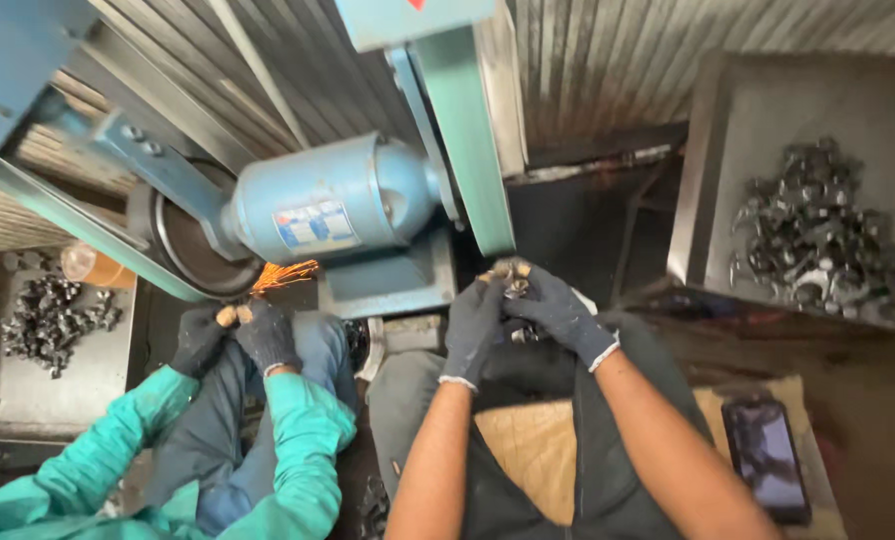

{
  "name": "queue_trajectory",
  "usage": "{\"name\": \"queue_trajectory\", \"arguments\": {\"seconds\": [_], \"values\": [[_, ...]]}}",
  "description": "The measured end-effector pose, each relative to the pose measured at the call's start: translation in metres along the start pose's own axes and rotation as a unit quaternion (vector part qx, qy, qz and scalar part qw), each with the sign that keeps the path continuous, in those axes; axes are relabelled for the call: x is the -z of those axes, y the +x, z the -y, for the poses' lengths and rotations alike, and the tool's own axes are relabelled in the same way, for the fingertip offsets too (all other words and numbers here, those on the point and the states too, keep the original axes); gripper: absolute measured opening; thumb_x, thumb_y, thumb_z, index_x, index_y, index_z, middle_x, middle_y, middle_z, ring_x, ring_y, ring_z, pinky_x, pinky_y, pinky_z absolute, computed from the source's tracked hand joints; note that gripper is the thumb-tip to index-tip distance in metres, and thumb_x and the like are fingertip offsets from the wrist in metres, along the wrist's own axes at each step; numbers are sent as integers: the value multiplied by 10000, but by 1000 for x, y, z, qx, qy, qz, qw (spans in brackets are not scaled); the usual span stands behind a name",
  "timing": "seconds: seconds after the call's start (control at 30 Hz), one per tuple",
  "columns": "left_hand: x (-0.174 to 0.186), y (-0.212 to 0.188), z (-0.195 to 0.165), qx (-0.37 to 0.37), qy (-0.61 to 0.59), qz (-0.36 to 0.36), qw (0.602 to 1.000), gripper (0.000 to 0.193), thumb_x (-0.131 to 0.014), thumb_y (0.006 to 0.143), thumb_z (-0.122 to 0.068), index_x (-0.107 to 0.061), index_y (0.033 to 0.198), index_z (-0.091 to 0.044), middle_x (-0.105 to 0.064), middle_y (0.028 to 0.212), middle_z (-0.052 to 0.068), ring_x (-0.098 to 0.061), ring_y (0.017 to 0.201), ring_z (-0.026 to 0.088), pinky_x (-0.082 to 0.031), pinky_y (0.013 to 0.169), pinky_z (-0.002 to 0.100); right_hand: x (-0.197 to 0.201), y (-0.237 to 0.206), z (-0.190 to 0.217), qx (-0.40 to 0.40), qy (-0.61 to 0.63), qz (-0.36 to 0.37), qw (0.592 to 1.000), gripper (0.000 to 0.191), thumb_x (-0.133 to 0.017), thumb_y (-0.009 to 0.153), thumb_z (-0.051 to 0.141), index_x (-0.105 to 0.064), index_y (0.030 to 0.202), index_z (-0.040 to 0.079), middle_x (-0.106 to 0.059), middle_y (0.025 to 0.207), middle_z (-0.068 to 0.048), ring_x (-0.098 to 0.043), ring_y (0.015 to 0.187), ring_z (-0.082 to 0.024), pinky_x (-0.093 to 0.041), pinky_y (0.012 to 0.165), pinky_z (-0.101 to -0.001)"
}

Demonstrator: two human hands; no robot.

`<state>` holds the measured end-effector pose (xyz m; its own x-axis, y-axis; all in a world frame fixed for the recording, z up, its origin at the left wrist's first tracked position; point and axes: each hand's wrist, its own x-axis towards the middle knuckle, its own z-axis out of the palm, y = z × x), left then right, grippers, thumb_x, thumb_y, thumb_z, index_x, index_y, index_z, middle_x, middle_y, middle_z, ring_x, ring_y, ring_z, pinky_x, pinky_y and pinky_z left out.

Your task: The person repeatedly grinds small metal parts against a belt grinder, holding each piece with gloved hands and moving it across the abrasive belt to smooth edges. Finished parts are placed into a metal bin beside the machine.

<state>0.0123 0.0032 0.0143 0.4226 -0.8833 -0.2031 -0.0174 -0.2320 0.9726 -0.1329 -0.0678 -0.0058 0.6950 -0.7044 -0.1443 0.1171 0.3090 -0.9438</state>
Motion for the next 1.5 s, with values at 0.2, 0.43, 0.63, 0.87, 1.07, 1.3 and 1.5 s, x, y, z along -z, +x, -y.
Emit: {"name": "queue_trajectory", "arguments": {"seconds": [0.2, 0.43, 0.63, 0.87, 1.07, 1.3, 1.5], "values": [[7, -16, 3, 86, 34, 114, 989, 312, -603, 995, -283, -746, 1031, -9, -716, 837, 13, -616, 744, 69, -497, 650, 275, 10, -25, 12, -16, -79, 39, 996, 534, -745, 900, 94, -608, 1413, 31, -714, 998, -35, -645, 818, -86, -558, 709, -269], [-21, 20, 46, 70, -40, -18, 997, 316, -525, 1038, -273, -735, 1018, -37, -684, 787, 23, -596, 721, 100, -495, 648, 276, 5, 30, -4, -88, -44, -67, 993, 309, -718, 919, 188, -769, 1184, 36, -708, 844, -45, -609, 646, -107, -491, 565, -269], [-25, 31, 69, -226, 321, -81, 916, 169, -594, 869, -138, -706, 944, -37, -712, 850, 118, -656, 805, 232, -500, 697, 364, 10, 45, 0, 34, -91, -70, 993, 246, -739, 890, 153, -776, 1085, 7, -774, 909, -26, -705, 812, -97, -572, 732, -275], [-10, -6, 22, -7, 54, 13, 998, 299, -572, 998, -277, -693, 1009, -4, -707, 821, 72, -636, 730, 122, -505, 654, 336, 8, -9, 4, 182, -155, -42, 970, 482, -741, 896, 117, -596, 1343, 12, -650, 1267, -99, -622, 1161, -178, -512, 995, -335], [-14, -8, 10, -42, 172, 37, 984, 372, -596, 1006, -325, -735, 934, 13, -705, 792, 110, -653, 714, 128, -502, 652, 346, 0, -16, 6, 158, -232, -228, 932, 479, -683, 925, 116, -584, 1388, 43, -675, 1302, -73, -654, 1142, -174, -503, 977, -318], [-37, 18, 26, 108, -274, 19, 955, 207, -602, 958, -164, -742, 1079, -68, -753, 992, 17, -686, 875, 151, -557, 761, 335, 16, 28, -14, 103, -88, -270, 953, 304, -661, 949, 127, -633, 1239, 39, -715, 1128, -44, -672, 1024, -132, -546, 898, -300], [-35, 17, 11, 60, -274, 118, 953, 250, -626, 905, -86, -683, 1141, -26, -679, 1110, 27, -673, 1084, 185, -546, 944, 349, 23, 64, -15, 112, 8, -254, 961, 250, -657, 1008, 180, -646, 1209, 33, -697, 1084, -36, -648, 1007, -137, -542, 887, -289]]}}
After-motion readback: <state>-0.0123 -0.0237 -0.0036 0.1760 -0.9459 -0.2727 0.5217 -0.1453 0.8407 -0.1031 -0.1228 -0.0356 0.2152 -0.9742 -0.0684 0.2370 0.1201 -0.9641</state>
